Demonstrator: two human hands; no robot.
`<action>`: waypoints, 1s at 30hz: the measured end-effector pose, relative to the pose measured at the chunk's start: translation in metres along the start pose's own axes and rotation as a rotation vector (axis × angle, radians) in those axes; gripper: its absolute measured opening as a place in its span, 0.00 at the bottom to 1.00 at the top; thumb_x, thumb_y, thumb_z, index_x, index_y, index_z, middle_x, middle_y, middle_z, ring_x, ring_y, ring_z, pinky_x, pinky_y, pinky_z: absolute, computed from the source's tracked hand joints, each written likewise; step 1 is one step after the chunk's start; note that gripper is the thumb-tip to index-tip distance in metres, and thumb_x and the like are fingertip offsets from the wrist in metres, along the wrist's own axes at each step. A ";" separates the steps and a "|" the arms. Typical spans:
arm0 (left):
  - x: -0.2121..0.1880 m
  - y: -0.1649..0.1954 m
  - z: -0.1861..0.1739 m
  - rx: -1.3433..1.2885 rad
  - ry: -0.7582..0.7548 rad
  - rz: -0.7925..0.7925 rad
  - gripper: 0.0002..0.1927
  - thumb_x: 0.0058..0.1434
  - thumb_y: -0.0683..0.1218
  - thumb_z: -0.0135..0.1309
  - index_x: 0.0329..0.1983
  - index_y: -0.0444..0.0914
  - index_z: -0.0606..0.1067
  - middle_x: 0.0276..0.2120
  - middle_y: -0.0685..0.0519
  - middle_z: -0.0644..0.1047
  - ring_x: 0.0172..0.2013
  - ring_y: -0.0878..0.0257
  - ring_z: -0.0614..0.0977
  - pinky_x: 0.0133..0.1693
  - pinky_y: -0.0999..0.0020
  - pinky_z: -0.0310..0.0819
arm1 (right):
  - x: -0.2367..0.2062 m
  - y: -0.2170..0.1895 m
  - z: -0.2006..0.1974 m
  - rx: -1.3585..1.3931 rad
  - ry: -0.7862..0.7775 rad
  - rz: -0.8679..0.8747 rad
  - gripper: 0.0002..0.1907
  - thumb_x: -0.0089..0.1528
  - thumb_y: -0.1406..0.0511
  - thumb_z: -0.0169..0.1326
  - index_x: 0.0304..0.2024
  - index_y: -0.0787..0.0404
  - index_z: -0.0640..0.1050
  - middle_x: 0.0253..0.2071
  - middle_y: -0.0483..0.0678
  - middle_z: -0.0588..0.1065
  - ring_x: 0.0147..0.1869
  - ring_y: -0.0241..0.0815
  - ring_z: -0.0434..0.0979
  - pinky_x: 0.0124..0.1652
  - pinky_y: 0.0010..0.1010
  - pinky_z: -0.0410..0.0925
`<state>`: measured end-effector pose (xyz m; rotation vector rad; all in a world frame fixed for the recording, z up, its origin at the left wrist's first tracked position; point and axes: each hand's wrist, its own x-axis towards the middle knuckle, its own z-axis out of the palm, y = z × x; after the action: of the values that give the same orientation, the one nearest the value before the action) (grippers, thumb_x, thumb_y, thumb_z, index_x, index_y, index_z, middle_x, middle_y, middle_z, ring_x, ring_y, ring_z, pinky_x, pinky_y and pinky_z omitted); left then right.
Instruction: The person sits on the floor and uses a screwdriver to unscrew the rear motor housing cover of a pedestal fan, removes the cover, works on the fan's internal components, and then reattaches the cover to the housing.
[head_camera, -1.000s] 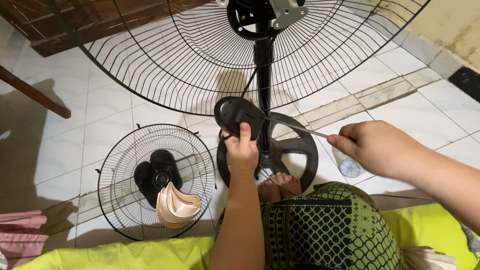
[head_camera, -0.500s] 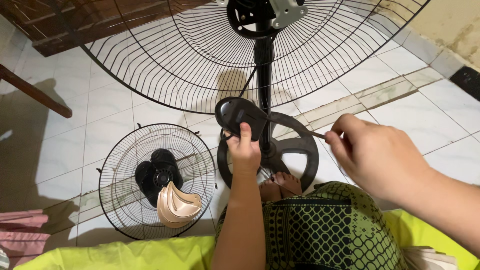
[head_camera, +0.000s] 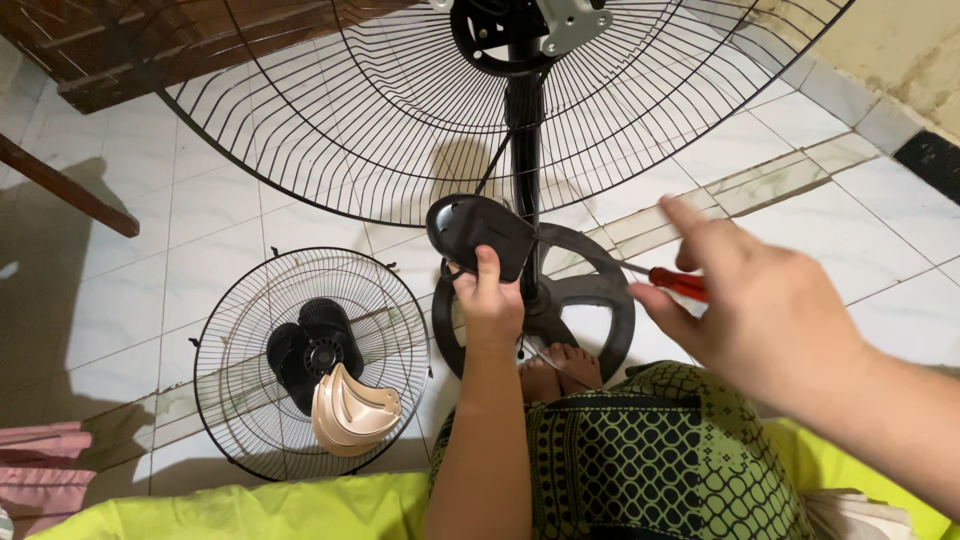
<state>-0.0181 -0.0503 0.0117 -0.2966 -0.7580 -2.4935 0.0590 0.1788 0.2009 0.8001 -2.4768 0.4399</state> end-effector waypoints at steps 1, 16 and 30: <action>0.000 0.000 0.000 -0.008 0.001 0.008 0.25 0.72 0.44 0.52 0.68 0.34 0.61 0.61 0.44 0.71 0.61 0.50 0.74 0.64 0.47 0.69 | 0.005 0.001 -0.001 -0.057 -0.103 0.043 0.25 0.62 0.53 0.55 0.52 0.67 0.76 0.29 0.51 0.78 0.30 0.50 0.79 0.32 0.39 0.72; -0.001 0.000 0.001 0.136 0.018 -0.005 0.27 0.72 0.43 0.52 0.71 0.38 0.59 0.60 0.47 0.71 0.58 0.56 0.74 0.59 0.57 0.72 | 0.003 0.002 0.002 -0.508 -0.126 -0.165 0.03 0.57 0.63 0.54 0.29 0.53 0.75 0.25 0.42 0.75 0.32 0.47 0.79 0.31 0.41 0.69; 0.001 0.002 0.001 -0.010 -0.003 0.025 0.24 0.73 0.44 0.52 0.68 0.33 0.61 0.62 0.43 0.70 0.62 0.50 0.74 0.64 0.47 0.69 | 0.006 -0.013 -0.013 0.085 0.034 -0.208 0.11 0.60 0.68 0.58 0.43 0.64 0.73 0.30 0.52 0.74 0.35 0.57 0.76 0.37 0.47 0.70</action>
<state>-0.0181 -0.0520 0.0138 -0.3120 -0.7388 -2.4750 0.0677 0.1719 0.2166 1.0637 -2.3253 0.4814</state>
